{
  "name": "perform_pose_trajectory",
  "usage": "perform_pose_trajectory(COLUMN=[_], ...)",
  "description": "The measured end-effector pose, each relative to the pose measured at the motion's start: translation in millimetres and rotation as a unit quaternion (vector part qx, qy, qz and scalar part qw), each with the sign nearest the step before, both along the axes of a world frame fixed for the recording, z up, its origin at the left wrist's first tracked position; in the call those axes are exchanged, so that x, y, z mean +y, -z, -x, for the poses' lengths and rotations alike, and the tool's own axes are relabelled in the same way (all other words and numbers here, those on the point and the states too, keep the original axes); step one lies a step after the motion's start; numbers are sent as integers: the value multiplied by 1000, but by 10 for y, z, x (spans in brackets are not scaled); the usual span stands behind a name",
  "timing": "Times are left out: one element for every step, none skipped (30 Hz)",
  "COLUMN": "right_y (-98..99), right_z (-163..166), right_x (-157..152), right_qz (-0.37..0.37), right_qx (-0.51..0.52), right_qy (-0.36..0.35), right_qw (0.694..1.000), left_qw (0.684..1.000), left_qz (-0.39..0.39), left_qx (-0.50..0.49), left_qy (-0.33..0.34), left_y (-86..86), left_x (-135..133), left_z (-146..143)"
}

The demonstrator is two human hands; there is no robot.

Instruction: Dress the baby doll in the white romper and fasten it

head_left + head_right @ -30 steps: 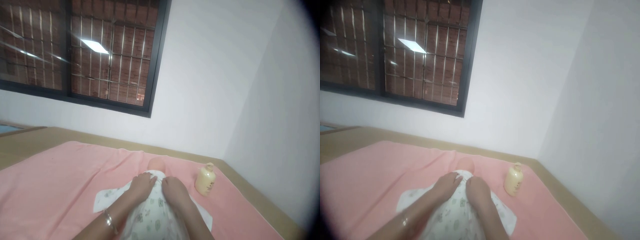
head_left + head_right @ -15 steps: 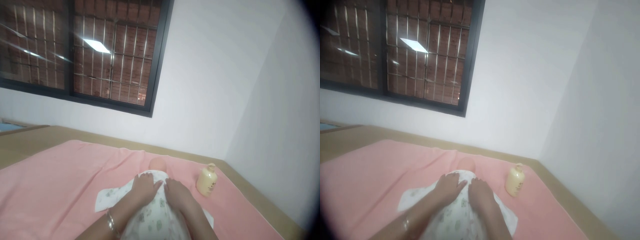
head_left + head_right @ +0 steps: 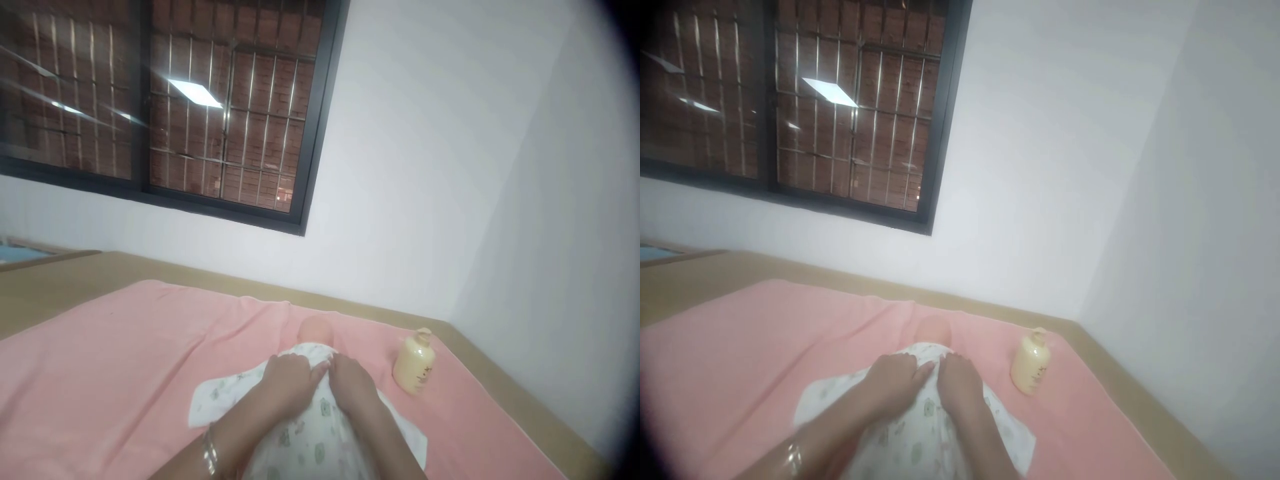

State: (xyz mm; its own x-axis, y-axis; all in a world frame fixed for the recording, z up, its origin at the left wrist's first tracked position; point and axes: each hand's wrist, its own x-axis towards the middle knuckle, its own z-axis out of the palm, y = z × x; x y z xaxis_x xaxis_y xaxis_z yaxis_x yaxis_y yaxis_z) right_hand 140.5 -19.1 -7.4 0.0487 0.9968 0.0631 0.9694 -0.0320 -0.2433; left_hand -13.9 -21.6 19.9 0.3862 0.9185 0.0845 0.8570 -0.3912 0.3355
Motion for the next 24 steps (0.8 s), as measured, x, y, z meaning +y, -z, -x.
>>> perform_pose_trajectory(right_y=[-21,-44,-66,-86,-101,-109,-108,-95,-71,-38,2,45,85,119,143,154,152,137,112,80,44,9,-22,-45], right_z=[28,56,84,110,130,144,150,147,134,113,85,54,21,-8,-32,-47,-51,-44,-27,-2,29,62,93,120], right_x=[-38,-78,-117,-151,-176,-189,-187,-171,-140,-98,-50,1,48,88,115,128,126,110,83,48,9,-30,-64,-90], right_qz=[-6,-10,-11,-10,-10,-11,-11,-14,-18,-24,-30,-37,-41,-43,-40,-36,-31,-26,-24,-25,-28,-31,-34,-37], right_qx=[-14,-29,-43,-53,-57,-54,-46,-34,-21,-8,5,17,31,47,61,72,75,70,58,44,29,17,9,5], right_qy=[1,1,-3,-7,-10,-10,-7,-4,-3,-4,-4,-4,-3,-2,-3,-2,0,2,6,11,14,13,11,10], right_qw=[1000,1000,999,999,998,998,999,999,1000,1000,1000,999,999,998,997,997,997,997,998,999,999,999,999,999], left_qw=[1000,1000,1000,999,999,999,999,1000,1000,998,995,991,989,988,988,988,989,990,992,994,996,998,999,998], left_qz=[1,5,10,15,17,14,4,-12,-30,-47,-62,-74,-81,-86,-89,-89,-84,-77,-66,-57,-48,-40,-31,-20], left_qx=[-7,-16,-28,-39,-47,-50,-44,-25,5,40,74,103,121,128,126,125,123,117,106,87,61,28,-8,-39], left_qy=[-1,0,3,6,6,2,-3,-1,7,17,25,28,24,16,6,9,18,28,36,42,43,42,38,37], left_y=[22,53,89,127,164,195,219,233,239,237,228,214,197,177,157,136,117,101,92,90,99,120,151,192], left_x=[40,87,135,180,215,238,245,233,205,162,109,52,-5,-55,-93,-117,-125,-115,-89,-47,9,77,151,227], left_z=[15,29,42,51,56,54,44,26,1,-30,-65,-100,-133,-159,-176,-181,-174,-154,-124,-86,-44,-2,37,68])
